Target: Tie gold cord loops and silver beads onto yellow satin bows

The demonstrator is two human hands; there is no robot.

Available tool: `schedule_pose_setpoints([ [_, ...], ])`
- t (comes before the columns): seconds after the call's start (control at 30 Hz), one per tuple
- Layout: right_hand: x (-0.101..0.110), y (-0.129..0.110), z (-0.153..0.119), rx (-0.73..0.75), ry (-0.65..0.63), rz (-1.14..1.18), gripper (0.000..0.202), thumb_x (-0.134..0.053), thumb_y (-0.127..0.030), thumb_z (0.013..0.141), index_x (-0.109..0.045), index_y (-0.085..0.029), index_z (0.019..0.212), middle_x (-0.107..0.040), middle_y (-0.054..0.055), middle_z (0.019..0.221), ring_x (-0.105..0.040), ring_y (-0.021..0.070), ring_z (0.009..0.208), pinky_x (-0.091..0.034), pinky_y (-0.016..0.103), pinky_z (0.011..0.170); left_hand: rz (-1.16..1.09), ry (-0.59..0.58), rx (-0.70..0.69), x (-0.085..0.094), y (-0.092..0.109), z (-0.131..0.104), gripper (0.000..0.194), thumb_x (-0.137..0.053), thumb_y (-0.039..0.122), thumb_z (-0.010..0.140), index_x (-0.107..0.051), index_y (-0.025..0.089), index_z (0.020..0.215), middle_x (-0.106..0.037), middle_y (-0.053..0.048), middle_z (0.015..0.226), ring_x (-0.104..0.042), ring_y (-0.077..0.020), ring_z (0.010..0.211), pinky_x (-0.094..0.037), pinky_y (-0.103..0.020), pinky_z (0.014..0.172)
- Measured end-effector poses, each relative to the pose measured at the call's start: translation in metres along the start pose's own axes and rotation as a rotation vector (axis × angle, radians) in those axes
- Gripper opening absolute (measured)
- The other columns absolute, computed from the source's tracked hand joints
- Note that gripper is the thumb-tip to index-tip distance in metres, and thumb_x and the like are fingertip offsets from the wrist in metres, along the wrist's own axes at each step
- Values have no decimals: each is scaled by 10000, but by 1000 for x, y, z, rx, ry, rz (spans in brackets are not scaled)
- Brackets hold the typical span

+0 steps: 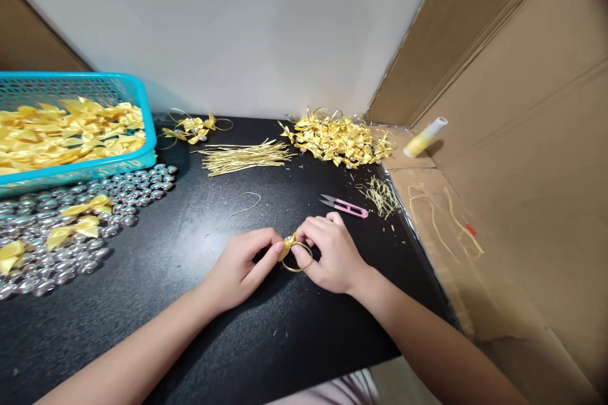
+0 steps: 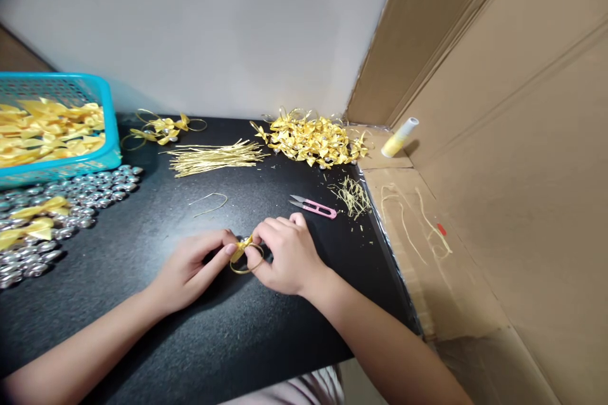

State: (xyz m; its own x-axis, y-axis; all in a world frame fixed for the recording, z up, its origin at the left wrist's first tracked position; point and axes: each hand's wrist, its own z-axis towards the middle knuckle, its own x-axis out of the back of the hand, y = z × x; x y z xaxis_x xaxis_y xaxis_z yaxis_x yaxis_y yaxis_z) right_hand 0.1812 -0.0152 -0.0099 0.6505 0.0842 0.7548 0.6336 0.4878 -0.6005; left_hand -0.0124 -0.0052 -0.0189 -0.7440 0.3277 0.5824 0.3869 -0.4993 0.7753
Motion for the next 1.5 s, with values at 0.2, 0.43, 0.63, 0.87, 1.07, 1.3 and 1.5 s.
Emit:
schedule_pose_setpoints([
  [0.2, -6, 4, -1, 87, 39, 39, 221, -439, -194, 868, -502, -173, 658, -501, -41, 600, -426, 99, 581, -244, 302, 680, -2, -51, -49, 1, -2, -1, 200, -422, 206, 926, -525, 183, 757, -569, 15, 669, -521, -107, 601, -410, -204, 593],
  [0.43, -14, 2, 0, 38, 130, 124, 232, -487, -182, 815, -441, -177, 588, -407, -66, 539, -387, 80, 521, -256, 282, 650, 71, -10, -63, -6, 0, -4, 134, -528, 255, 865, -529, 185, 752, -567, 11, 645, -508, -121, 582, -399, -228, 575],
  [0.63, -13, 0, -1, 33, 129, 206, 226, -496, -189, 796, -435, -180, 579, -392, -67, 531, -388, 79, 515, -271, 276, 639, -28, 21, -1, -8, -2, -5, 196, -477, 235, 915, -541, 181, 737, -568, 19, 643, -509, -107, 576, -388, -211, 570],
  [0.87, -9, -2, 1, -60, 134, 345, 211, -483, -196, 744, -403, -200, 549, -364, -62, 500, -353, 92, 488, -322, 257, 592, -119, 65, 80, -7, 7, -1, 248, -470, 247, 898, -558, 173, 678, -571, 17, 610, -515, -109, 569, -393, -214, 571],
  [1.07, -6, -3, 2, -193, 25, 559, 209, -507, -230, 775, -482, -192, 571, -472, -35, 540, -411, 103, 525, -330, 243, 545, -315, -6, 211, -5, 5, -1, 297, -440, 272, 906, -562, 170, 655, -581, 13, 606, -537, -120, 587, -422, -226, 593],
  [1.3, -7, 0, 2, -235, 3, 678, 247, -500, -263, 825, -507, -183, 592, -510, -24, 580, -445, 109, 565, -346, 249, 584, -401, -30, 235, -3, 2, -2, 322, -426, 288, 924, -579, 167, 667, -575, 16, 618, -539, -119, 603, -431, -225, 617],
  [1.5, -5, -1, 1, -202, 34, 655, 247, -485, -269, 827, -494, -185, 595, -496, -24, 582, -444, 112, 569, -341, 252, 586, -385, -13, 222, -4, 4, -1, 296, -447, 270, 912, -592, 165, 676, -591, 15, 613, -548, -113, 590, -434, -219, 599],
])
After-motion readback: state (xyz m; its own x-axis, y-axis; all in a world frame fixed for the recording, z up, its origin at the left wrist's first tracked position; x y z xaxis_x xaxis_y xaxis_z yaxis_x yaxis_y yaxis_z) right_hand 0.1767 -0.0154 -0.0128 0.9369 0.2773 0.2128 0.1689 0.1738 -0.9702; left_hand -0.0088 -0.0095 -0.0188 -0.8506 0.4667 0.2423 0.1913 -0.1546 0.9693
